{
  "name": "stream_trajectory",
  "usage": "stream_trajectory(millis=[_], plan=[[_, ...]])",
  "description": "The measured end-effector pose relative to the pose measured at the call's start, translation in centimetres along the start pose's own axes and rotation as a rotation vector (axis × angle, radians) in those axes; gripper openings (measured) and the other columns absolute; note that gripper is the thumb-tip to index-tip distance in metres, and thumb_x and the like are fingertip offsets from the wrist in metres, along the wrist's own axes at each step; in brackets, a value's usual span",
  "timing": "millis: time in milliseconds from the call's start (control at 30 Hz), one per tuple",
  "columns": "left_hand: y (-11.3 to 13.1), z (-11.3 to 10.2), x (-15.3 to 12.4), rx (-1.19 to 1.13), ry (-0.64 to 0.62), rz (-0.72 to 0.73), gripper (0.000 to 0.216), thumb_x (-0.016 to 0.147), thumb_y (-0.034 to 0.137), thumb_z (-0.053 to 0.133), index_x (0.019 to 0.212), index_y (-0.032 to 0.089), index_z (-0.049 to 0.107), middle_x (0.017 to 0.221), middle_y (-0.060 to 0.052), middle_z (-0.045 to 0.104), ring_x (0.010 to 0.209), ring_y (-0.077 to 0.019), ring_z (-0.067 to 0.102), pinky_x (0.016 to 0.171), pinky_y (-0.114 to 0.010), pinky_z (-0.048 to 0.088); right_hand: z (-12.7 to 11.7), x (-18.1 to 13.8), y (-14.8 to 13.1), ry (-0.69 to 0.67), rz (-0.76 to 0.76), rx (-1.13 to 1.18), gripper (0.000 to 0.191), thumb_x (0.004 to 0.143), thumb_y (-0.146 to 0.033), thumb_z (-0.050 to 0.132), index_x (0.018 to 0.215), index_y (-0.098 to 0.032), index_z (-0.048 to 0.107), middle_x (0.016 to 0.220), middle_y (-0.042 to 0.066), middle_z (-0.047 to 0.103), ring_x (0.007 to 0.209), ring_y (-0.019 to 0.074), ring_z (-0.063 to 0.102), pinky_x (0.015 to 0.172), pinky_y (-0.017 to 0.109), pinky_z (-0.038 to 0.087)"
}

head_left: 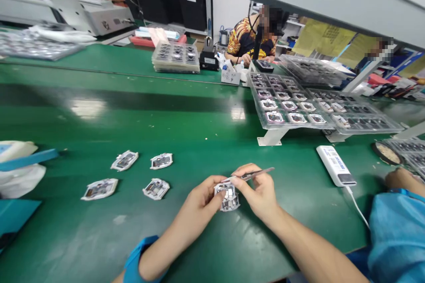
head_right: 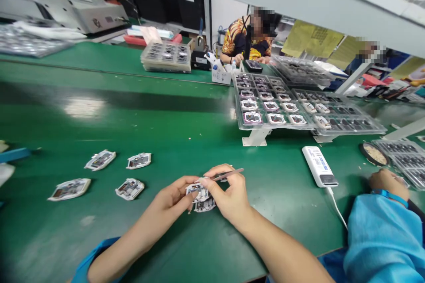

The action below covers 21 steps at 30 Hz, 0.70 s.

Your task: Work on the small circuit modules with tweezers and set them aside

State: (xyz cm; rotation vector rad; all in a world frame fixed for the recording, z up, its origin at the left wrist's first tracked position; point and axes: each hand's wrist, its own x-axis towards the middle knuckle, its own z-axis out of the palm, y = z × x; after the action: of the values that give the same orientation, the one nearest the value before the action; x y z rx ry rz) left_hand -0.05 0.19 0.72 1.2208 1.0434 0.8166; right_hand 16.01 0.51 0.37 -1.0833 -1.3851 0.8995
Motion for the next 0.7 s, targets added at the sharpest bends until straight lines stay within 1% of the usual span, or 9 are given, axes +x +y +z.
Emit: stream_trajectory(millis=[100,167,233,333,400,467,533,633,700], plan=[[-0.2,-0.1,-0.1,-0.003,0.015,0.005,0.022,0.079,0.031,0.060,0.095,0.017,0.061,0.071,0.001,0.060,0.062,-0.0145,0.052,0.057,-0.024,0.040,-0.1,-0.1,0.2,0.000,-0.005,0.021,0.003,0.080,-0.021,0.072,0.080,-0.021,0.069,0.078,0.003,0.071,0.075,0.0188,0.066,0.070,0.032,0.051],[-0.4,-0.2,-0.1,-0.035,0.030,-0.016,0.025,0.077,0.030,0.060,0.098,0.016,0.060,0.072,0.001,0.062,0.062,-0.0145,0.053,0.057,-0.024,0.041,-0.1,-0.2,0.3,-0.008,-0.067,0.023,0.004,0.079,-0.019,0.073,0.080,-0.022,0.070,0.077,0.003,0.071,0.075,0.0192,0.067,0.072,0.033,0.051],[-0.6,-0.2,0.0,-0.075,0.040,-0.040,0.033,0.076,0.030,0.061,0.105,0.015,0.059,0.073,0.001,0.064,0.063,-0.0151,0.055,0.059,-0.025,0.042,0.0,-0.3,0.2,-0.036,-0.166,0.005,0.007,0.079,-0.016,0.073,0.080,-0.022,0.070,0.077,0.003,0.073,0.074,0.0195,0.067,0.073,0.035,0.051],[-0.7,-0.1,0.1,-0.112,0.043,-0.056,0.041,0.073,0.031,0.063,0.111,0.016,0.060,0.087,-0.004,0.070,0.073,-0.0182,0.060,0.064,-0.027,0.045,0.3,-0.4,0.2,-0.079,-0.286,-0.027,0.011,0.078,-0.011,0.074,0.079,-0.022,0.072,0.076,0.003,0.075,0.072,0.0194,0.068,0.074,0.036,0.050],[-0.6,0.0,0.1,-0.136,0.052,-0.064,0.043,0.071,0.032,0.066,0.110,0.016,0.063,0.097,-0.007,0.072,0.081,-0.0204,0.062,0.069,-0.028,0.046,0.4,-0.4,0.2,-0.090,-0.293,-0.034,0.013,0.077,-0.010,0.075,0.079,-0.022,0.072,0.076,0.003,0.075,0.072,0.0193,0.069,0.075,0.036,0.049],[-0.3,0.1,0.1,-0.164,0.078,-0.092,0.044,0.070,0.032,0.068,0.111,0.015,0.064,0.097,-0.006,0.073,0.081,-0.0199,0.061,0.070,-0.027,0.046,0.3,-0.4,0.2,-0.089,-0.238,-0.019,0.012,0.077,-0.011,0.076,0.080,-0.022,0.072,0.078,0.003,0.076,0.074,0.0193,0.069,0.076,0.036,0.050],[-0.1,0.1,0.0,-0.193,0.118,-0.135,0.044,0.071,0.035,0.068,0.110,0.015,0.066,0.090,-0.004,0.072,0.075,-0.0172,0.058,0.066,-0.025,0.045,0.1,-0.3,0.3,-0.062,-0.141,0.026,0.010,0.078,-0.014,0.075,0.081,-0.022,0.071,0.080,0.003,0.074,0.077,0.0191,0.069,0.076,0.034,0.051],[0.3,0.0,-0.2,-0.250,0.173,-0.184,0.041,0.073,0.039,0.068,0.106,0.015,0.070,0.081,-0.002,0.068,0.066,-0.0133,0.052,0.061,-0.023,0.043,-0.1,0.0,0.2,-0.003,0.025,0.110,0.004,0.080,-0.018,0.072,0.080,-0.022,0.069,0.080,0.002,0.071,0.076,0.0168,0.067,0.071,0.030,0.051],[0.4,-0.1,-0.3,-0.277,0.194,-0.192,0.040,0.072,0.040,0.070,0.103,0.015,0.072,0.078,-0.001,0.067,0.064,-0.0118,0.050,0.059,-0.021,0.042,-0.2,0.2,0.2,0.012,0.107,0.146,0.004,0.079,-0.021,0.072,0.079,-0.021,0.068,0.078,0.001,0.070,0.073,0.0151,0.065,0.067,0.027,0.050]])
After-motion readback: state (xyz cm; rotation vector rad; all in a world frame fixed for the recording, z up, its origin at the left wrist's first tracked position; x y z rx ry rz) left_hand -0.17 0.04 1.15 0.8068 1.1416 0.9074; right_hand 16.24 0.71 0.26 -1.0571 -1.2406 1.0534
